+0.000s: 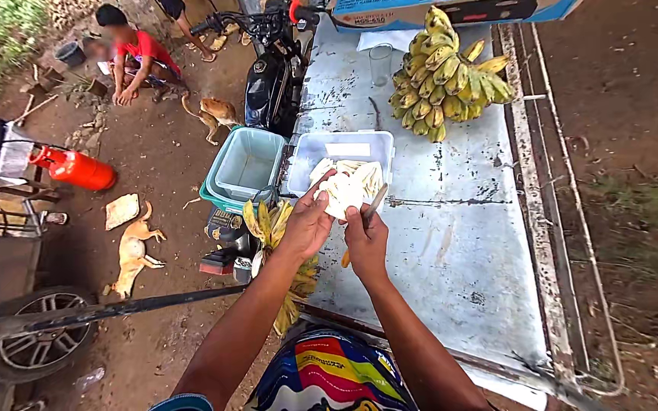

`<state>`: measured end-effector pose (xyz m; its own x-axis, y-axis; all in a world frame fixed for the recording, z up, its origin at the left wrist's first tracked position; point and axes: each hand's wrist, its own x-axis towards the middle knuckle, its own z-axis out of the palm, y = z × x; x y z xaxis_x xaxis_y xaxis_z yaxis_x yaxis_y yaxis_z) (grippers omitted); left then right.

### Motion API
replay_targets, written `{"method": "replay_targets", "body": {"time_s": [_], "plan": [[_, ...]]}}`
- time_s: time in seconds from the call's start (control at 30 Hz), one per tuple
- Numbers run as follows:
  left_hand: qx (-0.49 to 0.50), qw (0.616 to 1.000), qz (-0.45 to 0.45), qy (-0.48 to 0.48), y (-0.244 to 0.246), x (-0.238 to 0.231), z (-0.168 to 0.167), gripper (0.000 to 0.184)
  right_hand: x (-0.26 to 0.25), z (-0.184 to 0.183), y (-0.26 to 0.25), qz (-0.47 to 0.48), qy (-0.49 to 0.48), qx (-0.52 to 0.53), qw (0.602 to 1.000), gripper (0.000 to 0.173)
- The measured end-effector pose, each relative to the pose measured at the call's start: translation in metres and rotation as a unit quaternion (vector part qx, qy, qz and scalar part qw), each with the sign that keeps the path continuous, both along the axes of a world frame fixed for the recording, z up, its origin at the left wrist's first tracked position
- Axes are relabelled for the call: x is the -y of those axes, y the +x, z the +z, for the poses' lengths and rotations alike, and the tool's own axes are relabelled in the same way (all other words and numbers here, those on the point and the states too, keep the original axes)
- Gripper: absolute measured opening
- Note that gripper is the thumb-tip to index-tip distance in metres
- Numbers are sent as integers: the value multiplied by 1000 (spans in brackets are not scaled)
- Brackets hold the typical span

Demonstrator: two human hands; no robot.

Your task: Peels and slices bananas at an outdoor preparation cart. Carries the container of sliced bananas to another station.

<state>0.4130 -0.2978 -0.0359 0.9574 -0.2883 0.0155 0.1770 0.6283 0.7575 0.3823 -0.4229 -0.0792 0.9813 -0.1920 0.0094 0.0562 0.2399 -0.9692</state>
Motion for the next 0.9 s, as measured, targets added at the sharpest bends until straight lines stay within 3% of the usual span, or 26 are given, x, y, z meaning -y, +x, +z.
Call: {"method": "replay_targets", "body": {"time_s": [0.13, 0.23, 0.37, 0.53, 0.67, 0.73, 0.8, 0.83, 0.9], "plan": [[-18, 999, 43, 1, 2, 3, -4, 42, -4, -4, 4, -1, 15, 11, 1000, 17], [-93, 993, 74, 24, 8, -1, -5, 36, 5, -2, 10, 36, -60, -17, 997, 18], [-153, 963, 40, 220, 43, -27, 10, 34, 37, 6, 17, 57, -177, -33, 982, 24], [-56, 889, 39, 453, 121, -45, 12, 27, 74, -9, 17, -17, -160, -38, 986, 19], [-34, 848, -9, 529, 165, -38, -10, 27, 79, -24, 11, -23, -148, -47, 988, 17], [19, 788, -28, 614, 177, -30, -25, 36, 76, -28, 7, -16, -147, -51, 988, 16], [73, 683, -27, 726, 180, -22, -33, 46, 75, -31, 3, -12, -157, -54, 986, 16], [87, 648, -12, 757, 178, -19, -34, 44, 75, -32, 3, -15, -164, -52, 985, 16], [102, 614, 36, 782, 168, -18, -29, 35, 80, -32, 6, -32, -188, -49, 980, 16]]}}
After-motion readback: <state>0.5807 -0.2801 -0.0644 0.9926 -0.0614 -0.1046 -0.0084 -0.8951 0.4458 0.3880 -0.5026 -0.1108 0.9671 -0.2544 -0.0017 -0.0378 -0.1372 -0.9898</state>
